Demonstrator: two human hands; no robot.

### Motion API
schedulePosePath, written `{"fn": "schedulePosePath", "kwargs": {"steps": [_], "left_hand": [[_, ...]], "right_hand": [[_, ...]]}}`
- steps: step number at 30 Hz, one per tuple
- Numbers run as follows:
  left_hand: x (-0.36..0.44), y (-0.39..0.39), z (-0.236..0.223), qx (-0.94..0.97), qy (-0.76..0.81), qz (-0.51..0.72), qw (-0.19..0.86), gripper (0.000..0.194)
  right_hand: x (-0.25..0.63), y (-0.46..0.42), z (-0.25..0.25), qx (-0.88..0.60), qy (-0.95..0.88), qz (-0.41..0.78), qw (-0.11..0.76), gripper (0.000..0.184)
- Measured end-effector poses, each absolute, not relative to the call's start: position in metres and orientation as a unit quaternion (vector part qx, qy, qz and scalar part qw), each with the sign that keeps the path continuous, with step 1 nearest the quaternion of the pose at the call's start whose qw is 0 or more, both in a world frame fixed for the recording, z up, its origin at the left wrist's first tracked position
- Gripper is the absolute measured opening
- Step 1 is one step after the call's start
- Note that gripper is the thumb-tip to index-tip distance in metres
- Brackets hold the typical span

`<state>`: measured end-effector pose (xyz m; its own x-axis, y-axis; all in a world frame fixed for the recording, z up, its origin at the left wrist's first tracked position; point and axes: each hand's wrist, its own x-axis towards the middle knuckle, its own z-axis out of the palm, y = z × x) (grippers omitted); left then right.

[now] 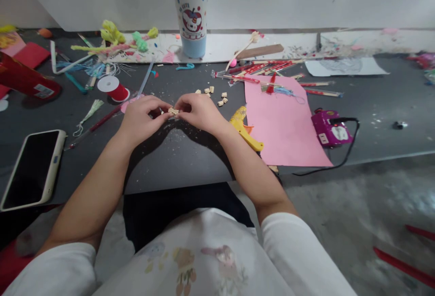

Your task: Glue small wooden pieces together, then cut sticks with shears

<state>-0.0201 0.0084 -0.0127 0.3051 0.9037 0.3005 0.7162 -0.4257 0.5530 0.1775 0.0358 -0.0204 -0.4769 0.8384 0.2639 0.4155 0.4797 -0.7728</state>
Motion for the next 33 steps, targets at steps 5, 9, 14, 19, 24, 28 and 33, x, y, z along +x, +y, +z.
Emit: {"fn": "schedulePosePath", "kwargs": {"steps": [5,9,14,19,24,28,33], "left_hand": [[-0.0206,0.0083,-0.0124,0.793,0.512,0.29,0.157,0.009],[-0.0204,0.0084,-0.012,0.791,0.518,0.282,0.16,0.01],[-0.0211,0.009,-0.0134,0.797,0.513,0.28,0.155,0.009],[-0.0215,0.0092,-0.0145,0.802,0.509,0.276,0.148,0.009],[-0.0205,0.0081,-0.0122,0.803,0.511,0.267,0.153,0.008],[-0.0206,0.0079,-0.0125,0.803,0.511,0.266,0.157,0.008],[-0.0212,0.0085,-0.0138,0.803,0.513,0.26,0.158,0.009]], "right_hand": [[0.1772,0.0357,-0.0203,-0.4,-0.796,0.327,0.317,0.008],[0.1769,0.0351,-0.0196,-0.4,-0.794,0.328,0.319,0.008],[0.1769,0.035,-0.0197,-0.398,-0.797,0.325,0.317,0.007],[0.1773,0.0359,-0.02,-0.398,-0.801,0.317,0.315,0.008],[0.1775,0.0361,-0.0193,-0.403,-0.805,0.313,0.303,0.008],[0.1773,0.0355,-0.0185,-0.402,-0.806,0.314,0.301,0.008],[0.1769,0.0353,-0.0177,-0.404,-0.806,0.316,0.293,0.008]]}}
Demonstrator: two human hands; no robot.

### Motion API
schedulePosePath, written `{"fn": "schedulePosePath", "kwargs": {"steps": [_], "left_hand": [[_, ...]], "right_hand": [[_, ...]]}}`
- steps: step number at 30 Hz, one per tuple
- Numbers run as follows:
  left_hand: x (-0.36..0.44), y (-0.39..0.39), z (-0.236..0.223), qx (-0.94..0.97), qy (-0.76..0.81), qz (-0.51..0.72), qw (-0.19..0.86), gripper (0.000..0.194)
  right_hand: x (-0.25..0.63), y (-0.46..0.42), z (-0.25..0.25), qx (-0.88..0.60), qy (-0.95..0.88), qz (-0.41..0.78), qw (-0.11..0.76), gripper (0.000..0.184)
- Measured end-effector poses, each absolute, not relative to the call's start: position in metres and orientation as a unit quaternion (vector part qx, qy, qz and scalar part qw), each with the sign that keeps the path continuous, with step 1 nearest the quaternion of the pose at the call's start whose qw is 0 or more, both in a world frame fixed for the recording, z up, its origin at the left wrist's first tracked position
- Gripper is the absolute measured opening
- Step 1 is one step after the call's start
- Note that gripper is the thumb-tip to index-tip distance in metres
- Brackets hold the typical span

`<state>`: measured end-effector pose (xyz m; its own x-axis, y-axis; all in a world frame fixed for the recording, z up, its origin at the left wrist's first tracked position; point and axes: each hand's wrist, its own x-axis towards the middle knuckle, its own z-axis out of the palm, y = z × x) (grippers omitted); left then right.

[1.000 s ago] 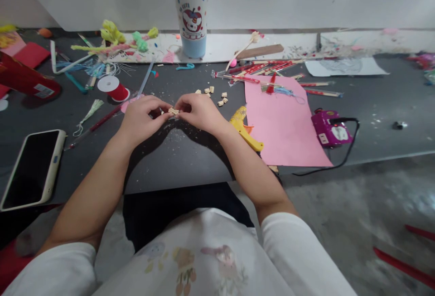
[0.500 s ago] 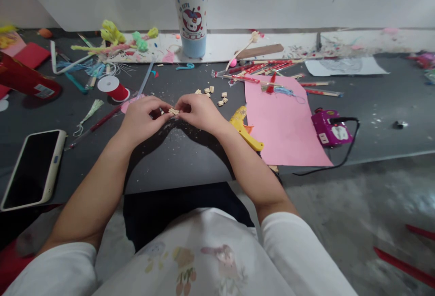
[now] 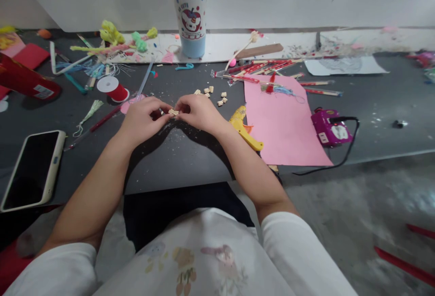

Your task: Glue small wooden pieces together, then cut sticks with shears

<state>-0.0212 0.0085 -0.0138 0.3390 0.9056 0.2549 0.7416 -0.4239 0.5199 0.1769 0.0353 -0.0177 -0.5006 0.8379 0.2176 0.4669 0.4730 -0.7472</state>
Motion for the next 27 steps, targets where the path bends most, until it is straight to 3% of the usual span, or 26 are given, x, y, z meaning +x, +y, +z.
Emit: {"fn": "schedulePosePath", "kwargs": {"steps": [20,27], "left_hand": [[-0.021,0.0075,-0.0115,0.802,0.52,0.247,0.159,0.011],[-0.0199,0.0071,-0.0106,0.774,0.547,0.242,0.209,0.017]], "right_hand": [[0.1767,0.0348,-0.017,-0.402,-0.809,0.316,0.29,0.009],[0.177,0.0347,-0.0158,-0.396,-0.81,0.321,0.289,0.01]]}}
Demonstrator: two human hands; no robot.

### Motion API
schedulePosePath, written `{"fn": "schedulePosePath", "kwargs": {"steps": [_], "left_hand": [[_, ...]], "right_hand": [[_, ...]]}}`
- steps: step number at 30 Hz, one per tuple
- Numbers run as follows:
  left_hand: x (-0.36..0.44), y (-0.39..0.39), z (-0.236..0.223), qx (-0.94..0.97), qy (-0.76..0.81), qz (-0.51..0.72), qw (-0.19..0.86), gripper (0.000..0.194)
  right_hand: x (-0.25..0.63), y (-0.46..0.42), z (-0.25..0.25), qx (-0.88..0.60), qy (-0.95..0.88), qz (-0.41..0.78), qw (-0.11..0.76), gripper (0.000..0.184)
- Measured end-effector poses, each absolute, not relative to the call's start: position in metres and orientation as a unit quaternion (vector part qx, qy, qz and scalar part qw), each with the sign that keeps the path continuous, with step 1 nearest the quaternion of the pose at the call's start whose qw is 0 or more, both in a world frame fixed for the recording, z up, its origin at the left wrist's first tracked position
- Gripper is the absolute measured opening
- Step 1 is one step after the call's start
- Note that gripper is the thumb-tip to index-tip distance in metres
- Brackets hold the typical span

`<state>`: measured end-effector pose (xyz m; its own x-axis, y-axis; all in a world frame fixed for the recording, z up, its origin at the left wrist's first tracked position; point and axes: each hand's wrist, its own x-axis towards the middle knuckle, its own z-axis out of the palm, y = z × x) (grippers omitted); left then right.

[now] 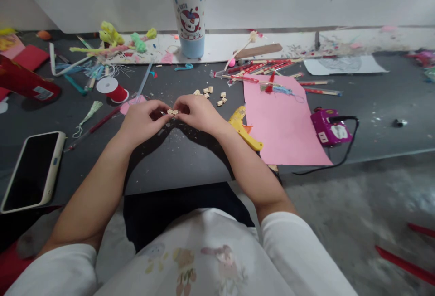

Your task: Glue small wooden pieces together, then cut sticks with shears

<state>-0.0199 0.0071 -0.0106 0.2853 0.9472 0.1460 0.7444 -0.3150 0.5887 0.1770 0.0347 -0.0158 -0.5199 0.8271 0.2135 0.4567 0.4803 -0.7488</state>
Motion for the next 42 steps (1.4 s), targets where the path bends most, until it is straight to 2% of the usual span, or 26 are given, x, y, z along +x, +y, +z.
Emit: {"fn": "schedulePosePath", "kwargs": {"steps": [8,20,32,39,42], "left_hand": [[-0.02,0.007,-0.011,0.774,0.54,0.25,0.215,0.015],[-0.022,0.008,-0.012,0.796,0.54,0.223,0.159,0.011],[-0.023,0.008,-0.015,0.81,0.543,0.182,0.129,0.012],[-0.022,0.007,-0.015,0.816,0.539,0.173,0.112,0.013],[-0.022,0.006,-0.014,0.818,0.536,0.173,0.112,0.013]], "right_hand": [[0.177,0.035,-0.016,-0.391,-0.814,0.322,0.283,0.009],[0.177,0.033,-0.013,-0.4,-0.823,0.295,0.275,0.006],[0.225,0.056,-0.011,-0.608,-0.735,0.088,0.286,0.018],[0.217,0.054,-0.016,-0.603,-0.762,0.118,0.203,0.023],[0.213,0.054,-0.019,-0.592,-0.769,0.134,0.202,0.024]]}}
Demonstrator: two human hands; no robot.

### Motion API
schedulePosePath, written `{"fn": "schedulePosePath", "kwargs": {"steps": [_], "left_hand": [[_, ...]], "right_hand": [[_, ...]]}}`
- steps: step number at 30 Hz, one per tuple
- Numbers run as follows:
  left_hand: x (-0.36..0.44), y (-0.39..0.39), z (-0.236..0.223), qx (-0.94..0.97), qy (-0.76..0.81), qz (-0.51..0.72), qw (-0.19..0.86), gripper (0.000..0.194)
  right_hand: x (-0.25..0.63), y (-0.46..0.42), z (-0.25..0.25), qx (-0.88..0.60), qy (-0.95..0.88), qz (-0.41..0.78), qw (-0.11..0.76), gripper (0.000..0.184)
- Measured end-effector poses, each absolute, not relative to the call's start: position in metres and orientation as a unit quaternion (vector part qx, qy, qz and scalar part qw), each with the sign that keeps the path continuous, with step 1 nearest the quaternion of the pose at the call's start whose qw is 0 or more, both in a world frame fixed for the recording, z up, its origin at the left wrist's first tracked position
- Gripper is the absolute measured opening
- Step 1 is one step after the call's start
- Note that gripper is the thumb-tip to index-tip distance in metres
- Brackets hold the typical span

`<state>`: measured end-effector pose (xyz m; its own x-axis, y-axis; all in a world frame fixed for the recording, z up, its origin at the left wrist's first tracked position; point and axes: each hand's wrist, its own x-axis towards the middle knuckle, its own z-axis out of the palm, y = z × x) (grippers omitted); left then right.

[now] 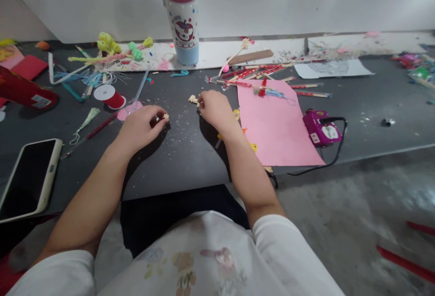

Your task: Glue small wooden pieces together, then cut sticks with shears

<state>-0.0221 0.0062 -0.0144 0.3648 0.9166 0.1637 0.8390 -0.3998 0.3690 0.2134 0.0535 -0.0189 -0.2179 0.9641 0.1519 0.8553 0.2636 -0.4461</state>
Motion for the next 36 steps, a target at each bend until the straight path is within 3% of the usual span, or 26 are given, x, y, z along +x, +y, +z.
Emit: {"fn": "schedulePosePath", "kwargs": {"steps": [4,7,13,24,36], "left_hand": [[-0.022,0.005,-0.015,0.822,0.533,0.17,0.106,0.015],[-0.021,0.005,-0.014,0.823,0.534,0.163,0.104,0.016],[-0.019,0.004,-0.012,0.822,0.538,0.152,0.105,0.019],[-0.02,0.003,-0.013,0.826,0.532,0.156,0.102,0.019],[-0.019,0.003,-0.013,0.829,0.525,0.159,0.109,0.02]], "right_hand": [[0.216,0.054,-0.018,-0.578,-0.768,0.166,0.219,0.035],[0.219,0.054,-0.014,-0.6,-0.763,0.111,0.214,0.037],[0.217,0.048,-0.009,-0.601,-0.784,0.079,0.135,0.044],[0.205,0.041,-0.007,-0.599,-0.792,0.09,0.066,0.039],[0.195,0.042,-0.012,-0.583,-0.802,0.114,0.072,0.023]]}}
